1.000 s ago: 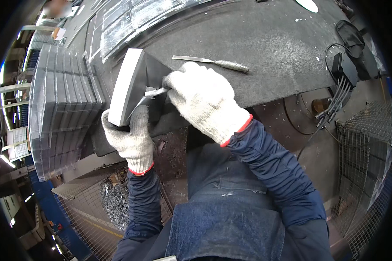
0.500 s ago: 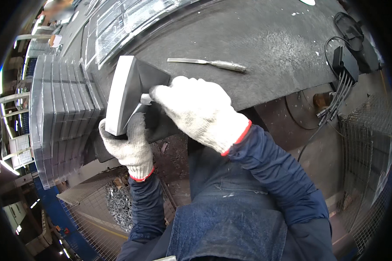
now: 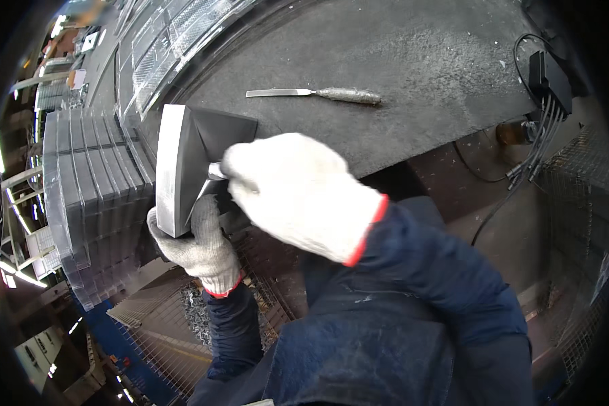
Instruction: The person files the edges and holes of a metal component by hand at a workbench.
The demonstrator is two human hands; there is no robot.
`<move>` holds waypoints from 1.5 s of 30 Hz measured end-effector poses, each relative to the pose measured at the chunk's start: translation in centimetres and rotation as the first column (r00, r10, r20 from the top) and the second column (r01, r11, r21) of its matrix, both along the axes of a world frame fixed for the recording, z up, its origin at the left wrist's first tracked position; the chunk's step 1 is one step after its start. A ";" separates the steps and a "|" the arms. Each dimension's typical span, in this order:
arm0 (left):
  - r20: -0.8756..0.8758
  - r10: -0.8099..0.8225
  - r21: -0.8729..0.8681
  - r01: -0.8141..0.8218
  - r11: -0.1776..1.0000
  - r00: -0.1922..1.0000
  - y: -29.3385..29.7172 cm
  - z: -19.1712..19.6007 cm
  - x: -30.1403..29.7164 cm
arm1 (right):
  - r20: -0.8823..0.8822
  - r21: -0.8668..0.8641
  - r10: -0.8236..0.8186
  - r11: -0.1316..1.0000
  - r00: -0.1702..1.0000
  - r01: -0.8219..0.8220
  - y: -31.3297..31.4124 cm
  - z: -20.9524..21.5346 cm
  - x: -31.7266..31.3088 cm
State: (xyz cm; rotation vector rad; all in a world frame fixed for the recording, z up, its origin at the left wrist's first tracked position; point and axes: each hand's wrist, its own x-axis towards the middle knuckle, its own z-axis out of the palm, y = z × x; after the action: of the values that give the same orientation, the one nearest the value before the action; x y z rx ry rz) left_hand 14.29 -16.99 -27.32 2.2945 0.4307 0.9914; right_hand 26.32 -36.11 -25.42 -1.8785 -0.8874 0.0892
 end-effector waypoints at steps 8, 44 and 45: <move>0.006 0.051 -0.221 -0.049 0.974 0.999 -1.5 0.6 0.4 | 0.279 -0.084 -0.071 0.992 0.958 0.098 0.3 -0.9 -0.2; -0.328 -0.531 -0.165 0.507 0.846 0.781 1.8 10.0 9.2 | 0.532 -0.100 -0.146 0.967 0.834 0.234 -0.9 1.2 -2.2; -0.335 -0.505 -0.127 0.493 0.861 0.795 2.0 9.8 9.0 | 0.546 -0.145 -0.092 0.968 0.832 0.203 -1.4 1.4 -2.5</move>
State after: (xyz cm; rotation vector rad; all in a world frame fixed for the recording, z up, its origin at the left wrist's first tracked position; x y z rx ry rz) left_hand 23.27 -14.99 -17.55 2.3741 -0.0346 0.2971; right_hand 23.85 -37.55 -24.04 -2.1988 -1.1322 -0.4894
